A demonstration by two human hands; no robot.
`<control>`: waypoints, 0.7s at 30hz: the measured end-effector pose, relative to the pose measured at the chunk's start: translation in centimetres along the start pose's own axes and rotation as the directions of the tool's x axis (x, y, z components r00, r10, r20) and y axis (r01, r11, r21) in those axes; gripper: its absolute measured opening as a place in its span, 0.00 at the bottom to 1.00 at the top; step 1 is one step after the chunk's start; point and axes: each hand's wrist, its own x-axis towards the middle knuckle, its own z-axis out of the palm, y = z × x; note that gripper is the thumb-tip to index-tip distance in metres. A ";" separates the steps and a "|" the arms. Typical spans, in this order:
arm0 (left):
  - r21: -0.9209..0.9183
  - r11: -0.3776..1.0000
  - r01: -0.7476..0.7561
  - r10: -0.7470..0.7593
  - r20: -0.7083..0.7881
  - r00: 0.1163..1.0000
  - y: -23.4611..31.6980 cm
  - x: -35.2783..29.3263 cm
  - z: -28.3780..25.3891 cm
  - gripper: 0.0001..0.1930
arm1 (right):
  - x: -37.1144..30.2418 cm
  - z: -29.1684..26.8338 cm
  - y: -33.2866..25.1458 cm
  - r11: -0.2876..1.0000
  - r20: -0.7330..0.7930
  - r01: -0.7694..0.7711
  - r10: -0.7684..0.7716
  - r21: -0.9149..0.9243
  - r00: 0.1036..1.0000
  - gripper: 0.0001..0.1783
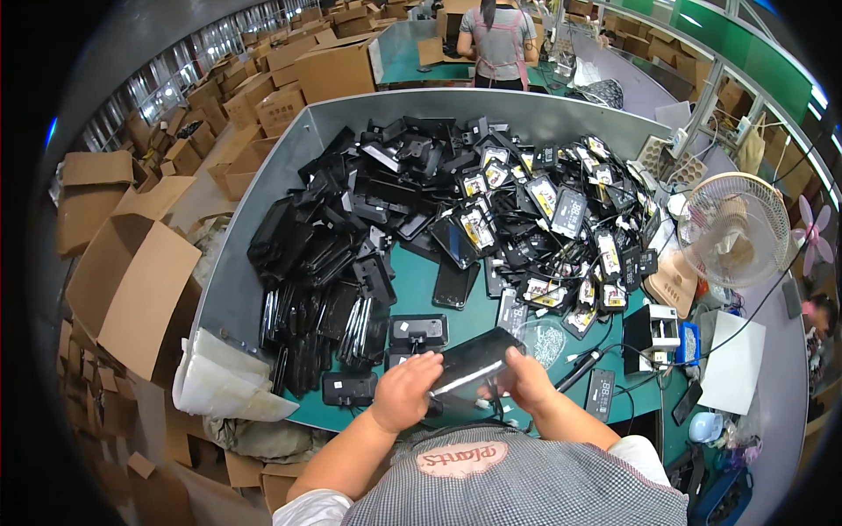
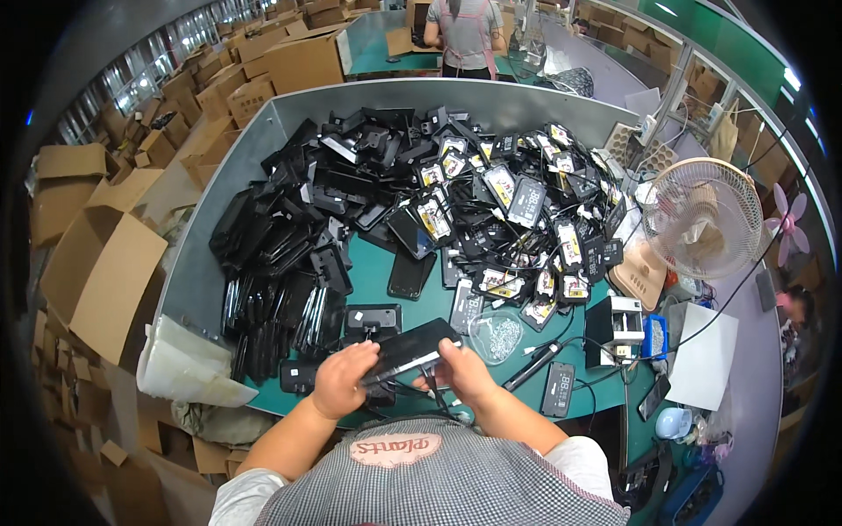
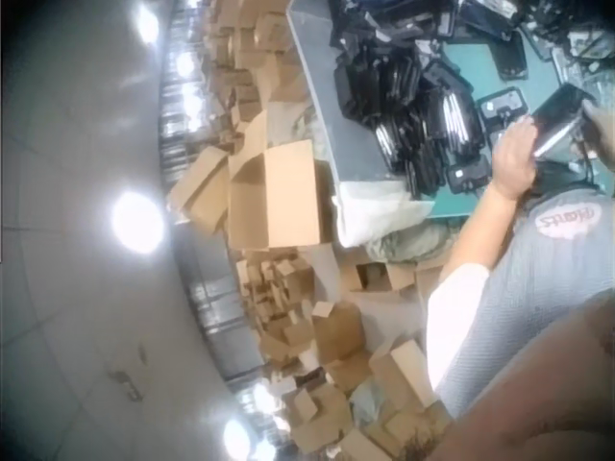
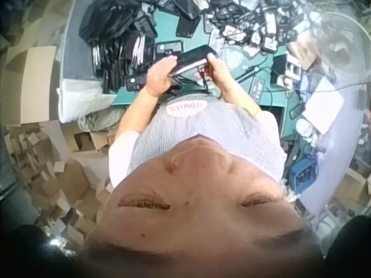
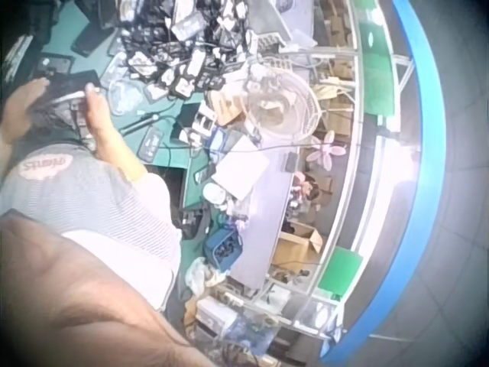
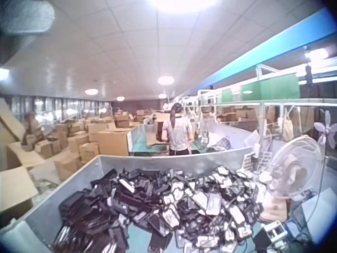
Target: The person assembles small black electronic devices on a green workbench. They pick up a device casing, insert a battery and internal components, and connect a cable to a testing unit. The person repeats this process for multiple units, moving finished items to a pile on the table.
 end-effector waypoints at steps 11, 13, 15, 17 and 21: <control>-0.350 0.688 0.636 -0.642 0.116 0.758 -2.3 -3.4 2.6 0.14 | 0.4 0.3 -1.2 0.360 0.045 0.192 -0.378 -0.913 0.925 0.15; -0.393 0.685 0.614 -0.650 0.051 0.758 -2.4 -3.6 3.6 0.11 | 0.6 0.3 -0.4 0.267 0.019 0.148 -0.430 -0.952 0.902 0.14; -0.196 0.663 0.722 -0.716 0.116 0.689 -1.3 -2.1 3.1 0.09 | 0.7 -0.2 -0.4 0.210 -0.023 0.068 -0.403 -0.975 0.915 0.11; -0.124 0.712 0.691 -0.690 0.059 0.722 -1.8 -2.7 3.6 0.09 | 0.6 -0.3 0.3 0.139 0.008 0.080 -0.458 -0.987 0.889 0.11; -0.244 0.678 0.693 -0.705 0.052 0.708 -2.1 -3.3 4.9 0.09 | 2.0 -1.6 1.7 0.543 -0.218 -0.003 -0.330 -0.840 0.918 0.10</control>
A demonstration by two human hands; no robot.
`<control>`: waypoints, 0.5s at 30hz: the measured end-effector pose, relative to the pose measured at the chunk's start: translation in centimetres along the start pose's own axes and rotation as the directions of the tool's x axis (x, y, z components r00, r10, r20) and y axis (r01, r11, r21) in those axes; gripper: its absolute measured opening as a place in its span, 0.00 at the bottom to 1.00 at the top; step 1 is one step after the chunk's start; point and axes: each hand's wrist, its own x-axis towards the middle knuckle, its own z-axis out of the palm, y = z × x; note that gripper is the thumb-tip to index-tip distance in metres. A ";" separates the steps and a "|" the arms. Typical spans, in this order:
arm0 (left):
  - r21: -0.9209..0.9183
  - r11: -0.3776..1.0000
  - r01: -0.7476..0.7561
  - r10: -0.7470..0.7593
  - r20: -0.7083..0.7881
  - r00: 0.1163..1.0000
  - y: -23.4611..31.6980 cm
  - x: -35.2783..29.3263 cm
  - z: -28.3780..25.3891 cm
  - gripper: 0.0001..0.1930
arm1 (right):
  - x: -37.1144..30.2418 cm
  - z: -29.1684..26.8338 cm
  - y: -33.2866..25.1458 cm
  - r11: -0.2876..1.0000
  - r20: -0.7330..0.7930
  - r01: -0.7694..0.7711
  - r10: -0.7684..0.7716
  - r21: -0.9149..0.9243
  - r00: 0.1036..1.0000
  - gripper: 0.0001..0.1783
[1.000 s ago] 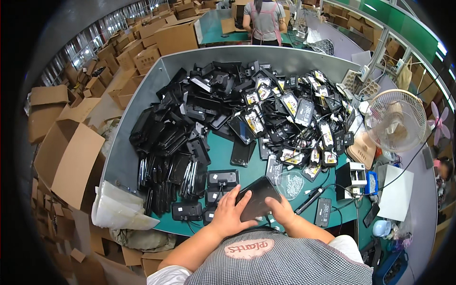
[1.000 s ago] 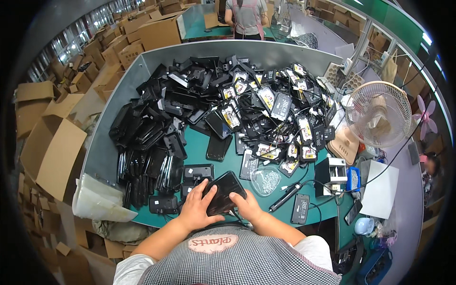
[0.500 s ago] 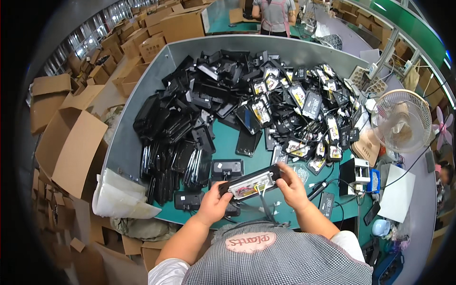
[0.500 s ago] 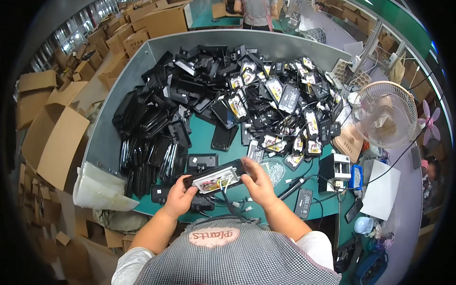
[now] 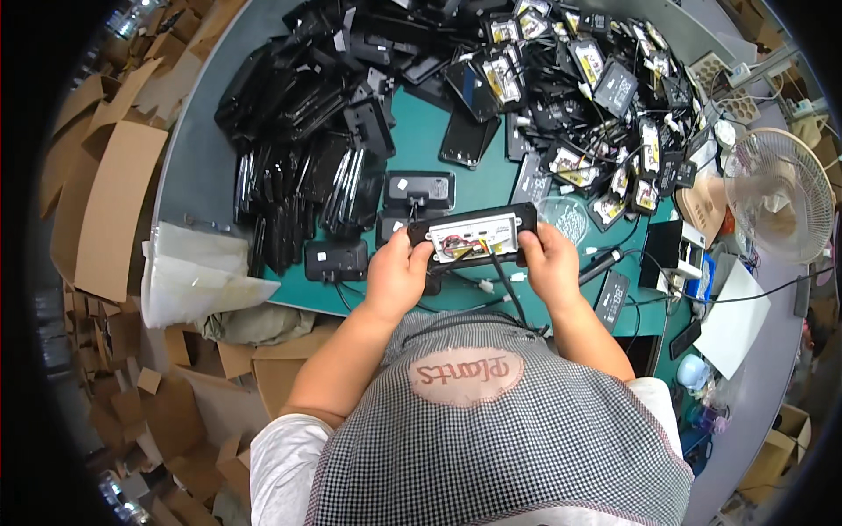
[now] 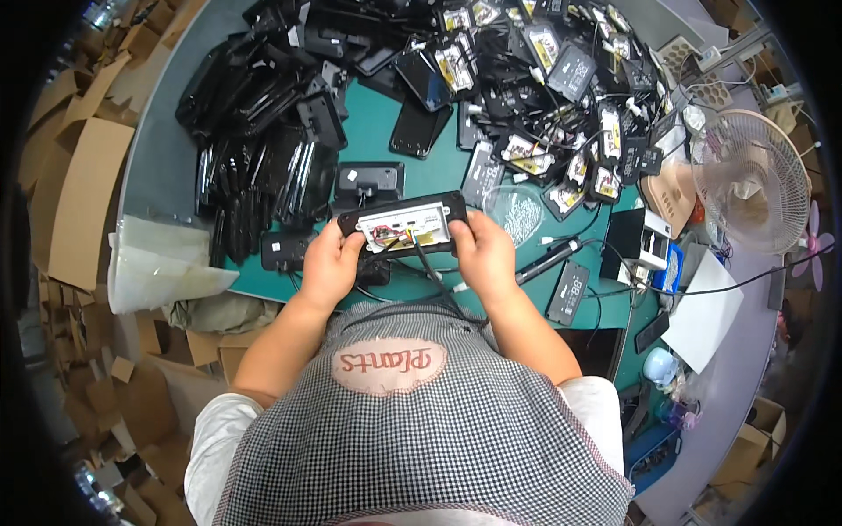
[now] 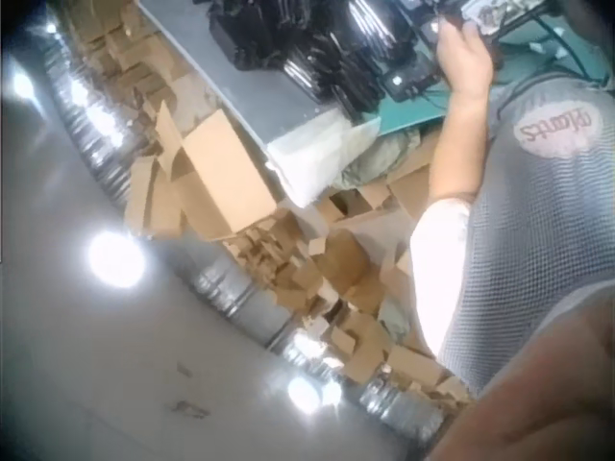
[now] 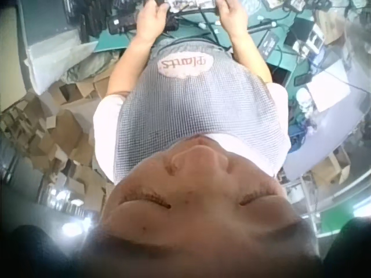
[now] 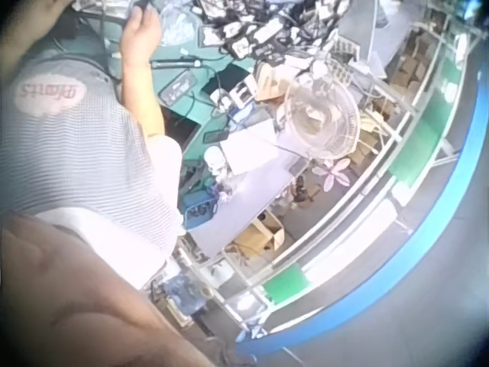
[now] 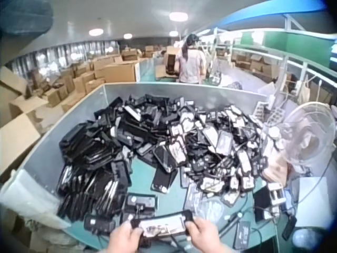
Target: The person assembles small black electronic devices on a green workbench. They pick up a device casing, insert a battery and internal components, and connect a cable to a testing unit. The person repeats this process for multiple units, moving finished items to a pile on the table.
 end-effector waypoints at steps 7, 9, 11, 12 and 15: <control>-0.422 0.770 0.478 -0.141 0.618 0.774 -2.2 0.2 -2.4 0.23 | 1.5 -0.6 2.8 0.956 0.155 0.095 -0.142 0.278 0.978 0.06; -0.444 0.705 0.554 0.118 0.843 0.525 -1.0 1.6 -3.9 0.38 | 2.0 -1.9 2.8 0.947 0.289 0.286 -0.318 0.148 0.903 0.08; -0.470 0.652 0.595 0.221 0.869 0.444 -1.1 1.5 -3.0 0.54 | 1.9 -1.1 0.1 0.876 0.299 0.455 -0.482 0.159 0.824 0.07; -0.385 0.754 0.533 0.166 0.896 0.412 -0.2 1.8 -2.5 0.58 | 1.9 -0.7 -0.5 0.831 0.301 0.533 -0.556 0.161 0.775 0.07; -0.266 0.803 0.533 0.026 0.909 0.415 -0.1 2.4 -0.8 0.61 | 1.8 2.7 2.4 0.830 0.215 0.213 -0.365 0.516 0.906 0.25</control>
